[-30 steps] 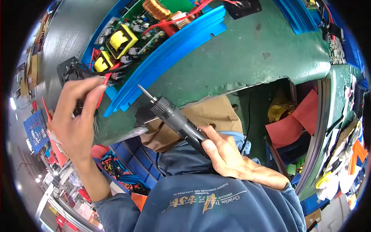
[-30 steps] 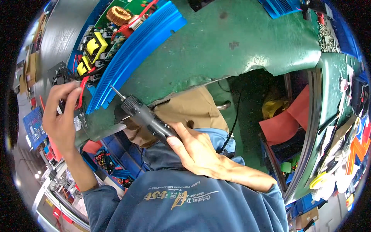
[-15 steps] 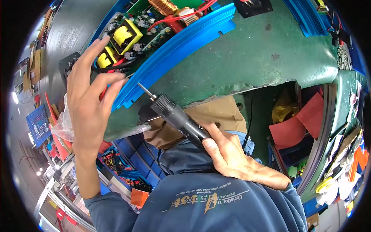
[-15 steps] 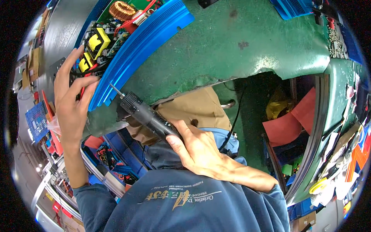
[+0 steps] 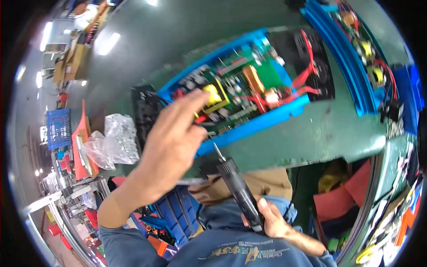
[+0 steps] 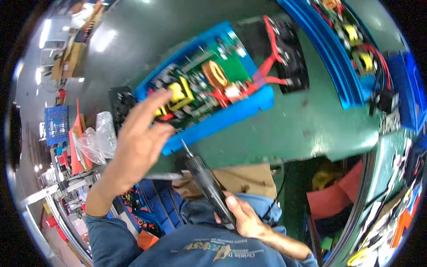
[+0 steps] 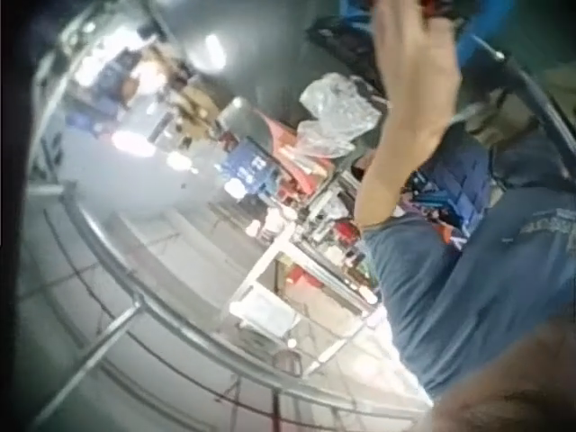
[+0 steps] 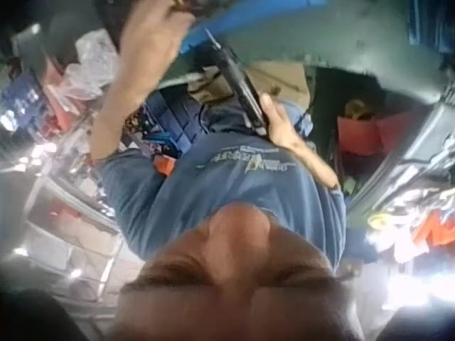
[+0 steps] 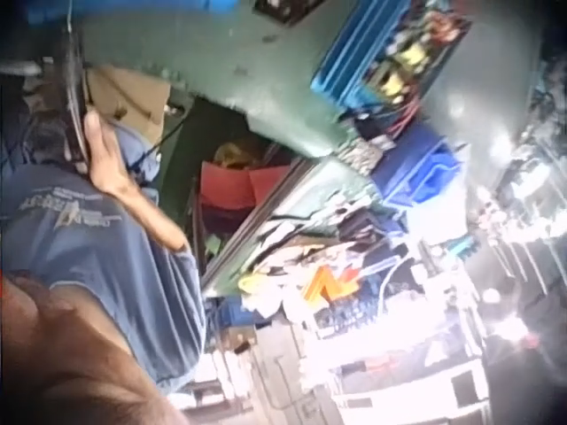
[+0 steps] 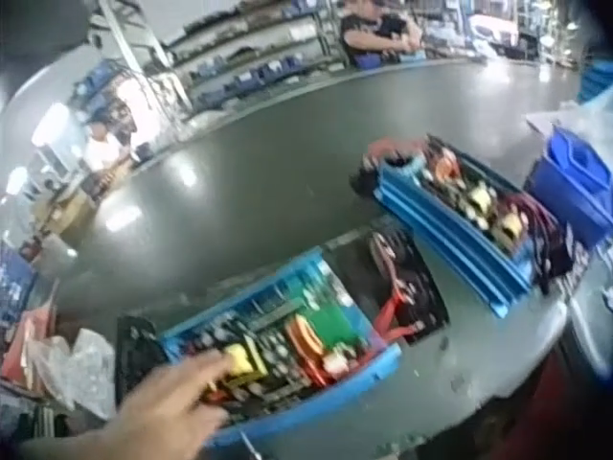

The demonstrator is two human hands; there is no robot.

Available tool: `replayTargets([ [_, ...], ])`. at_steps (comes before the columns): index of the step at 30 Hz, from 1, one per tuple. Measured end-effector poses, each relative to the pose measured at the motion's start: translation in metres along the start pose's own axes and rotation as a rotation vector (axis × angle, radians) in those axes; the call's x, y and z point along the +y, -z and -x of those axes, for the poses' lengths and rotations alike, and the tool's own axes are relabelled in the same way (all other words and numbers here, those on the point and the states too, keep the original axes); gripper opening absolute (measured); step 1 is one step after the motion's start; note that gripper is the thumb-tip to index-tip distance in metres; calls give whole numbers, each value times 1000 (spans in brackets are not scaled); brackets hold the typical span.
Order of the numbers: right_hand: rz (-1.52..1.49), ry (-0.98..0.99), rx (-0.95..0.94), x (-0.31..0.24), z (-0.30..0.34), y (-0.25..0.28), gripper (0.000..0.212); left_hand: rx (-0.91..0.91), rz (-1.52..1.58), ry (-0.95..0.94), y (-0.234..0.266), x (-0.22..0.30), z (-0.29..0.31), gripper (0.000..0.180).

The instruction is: Assembling components and casing for power inverters at a manufacturing workstation.

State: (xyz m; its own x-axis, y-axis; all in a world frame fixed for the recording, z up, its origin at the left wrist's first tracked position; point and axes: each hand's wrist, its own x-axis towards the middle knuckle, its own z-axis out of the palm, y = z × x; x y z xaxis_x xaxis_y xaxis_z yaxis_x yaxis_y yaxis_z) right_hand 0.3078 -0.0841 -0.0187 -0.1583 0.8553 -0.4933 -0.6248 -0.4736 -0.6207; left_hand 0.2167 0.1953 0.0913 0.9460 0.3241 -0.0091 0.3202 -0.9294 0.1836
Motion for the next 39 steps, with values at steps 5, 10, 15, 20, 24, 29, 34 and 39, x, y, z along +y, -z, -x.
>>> replayTargets([
  [5, 115, 7, 3, -4, 1, -2, 81, -74, 25, 18, 8, 3, 5, 11],
  [10, 56, -41, 8, -4, -4, -6, 92, -106, 79, 73, 12, 0, 1, 9],
  [15, -52, -89, -28, -6, -5, -9, 92, -111, 155, 51, 11, -10, 0, 10],
  [20, -392, -254, -176, -6, -4, -5, 95, -55, 227, 58, 4, -17, 6, 13],
  [24, -623, -256, -260, 1, -4, -5, 98, -45, 247, 47, 0, -20, 8, 14],
  [29, -559, -264, -229, 3, -3, -4, 101, -81, 232, -13, 3, -22, 9, 14],
  [34, -429, -250, -201, -2, -3, -7, 102, -165, 178, -17, 6, -11, 23, 25],
  [39, -381, -285, -100, -9, 0, -9, 103, -169, 173, 59, 7, 1, 27, 34],
])
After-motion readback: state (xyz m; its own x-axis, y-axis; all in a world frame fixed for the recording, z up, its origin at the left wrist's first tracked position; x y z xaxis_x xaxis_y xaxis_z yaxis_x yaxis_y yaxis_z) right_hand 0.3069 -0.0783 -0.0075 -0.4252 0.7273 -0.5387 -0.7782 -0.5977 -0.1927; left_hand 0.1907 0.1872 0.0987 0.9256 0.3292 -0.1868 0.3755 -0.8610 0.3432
